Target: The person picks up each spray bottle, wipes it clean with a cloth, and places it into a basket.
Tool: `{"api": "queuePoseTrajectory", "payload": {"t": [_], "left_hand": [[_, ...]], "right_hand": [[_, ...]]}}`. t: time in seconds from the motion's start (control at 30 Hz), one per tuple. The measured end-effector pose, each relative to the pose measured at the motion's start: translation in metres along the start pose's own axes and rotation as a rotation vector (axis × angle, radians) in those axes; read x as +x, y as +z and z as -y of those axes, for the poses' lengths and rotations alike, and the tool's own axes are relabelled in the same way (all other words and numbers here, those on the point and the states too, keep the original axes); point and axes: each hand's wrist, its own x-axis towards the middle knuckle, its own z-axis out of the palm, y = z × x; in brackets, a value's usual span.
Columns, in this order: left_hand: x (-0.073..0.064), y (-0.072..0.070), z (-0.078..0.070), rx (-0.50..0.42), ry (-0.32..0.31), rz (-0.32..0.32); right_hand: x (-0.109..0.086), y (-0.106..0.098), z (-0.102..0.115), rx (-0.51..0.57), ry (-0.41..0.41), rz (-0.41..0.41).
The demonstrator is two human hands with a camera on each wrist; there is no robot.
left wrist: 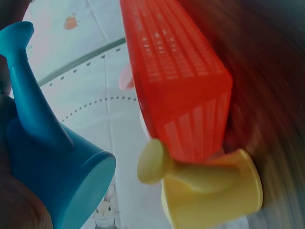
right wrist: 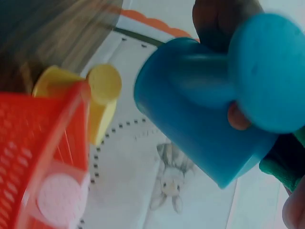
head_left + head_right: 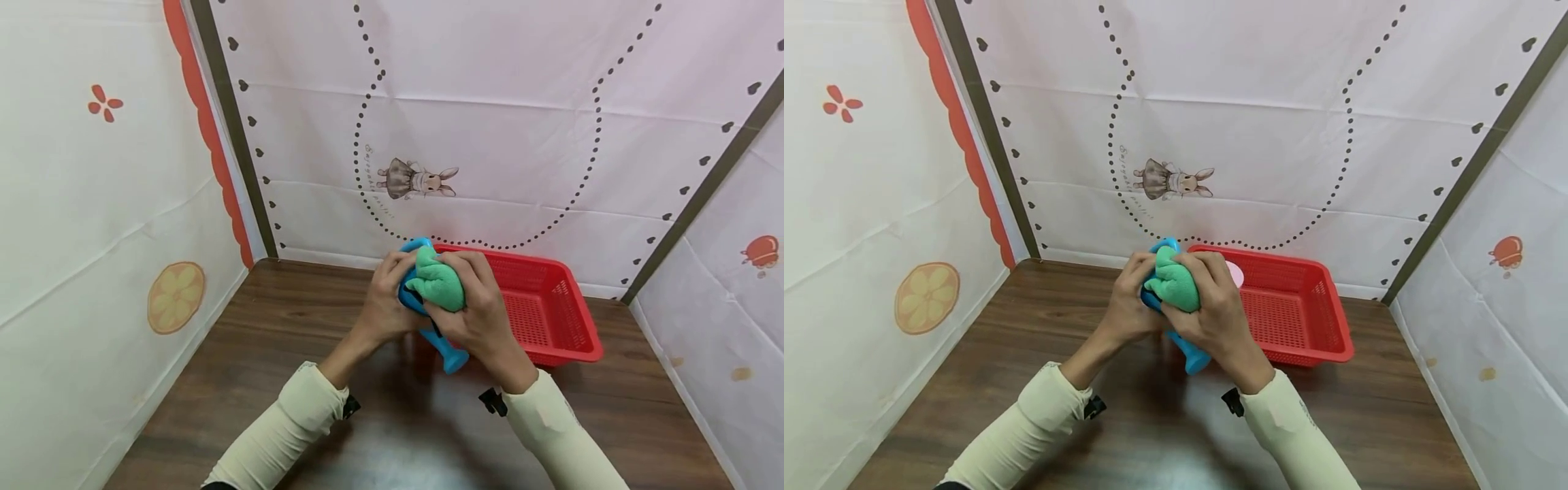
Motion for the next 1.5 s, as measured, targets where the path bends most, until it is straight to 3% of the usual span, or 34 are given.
{"api": "queuePoseTrajectory", "payload": {"t": [0.3,0.67,0.87,1.03,1.3,1.5], "left_hand": [[0.0,0.005,-0.011,-0.064,0.0,-0.006],[0.0,0.004,-0.011,-0.064,-0.06,-0.036],[0.004,0.002,-0.01,-0.052,-0.108,-0.109],[0.007,0.005,-0.009,-0.014,-0.156,-0.083],[0.004,0.017,-0.008,0.051,0.001,-0.037],[0.001,0.022,-0.014,-0.007,-0.009,-0.001]], "right_hand": [[0.004,-0.014,-0.02,-0.009,0.119,-0.035],[-0.014,-0.022,-0.026,-0.033,0.245,-0.006],[-0.025,-0.021,-0.019,-0.035,0.218,-0.009],[-0.027,-0.018,-0.012,-0.025,0.164,-0.004],[-0.007,-0.011,-0.001,-0.027,0.044,-0.001],[0.011,-0.011,-0.012,-0.03,0.087,-0.025]]}}
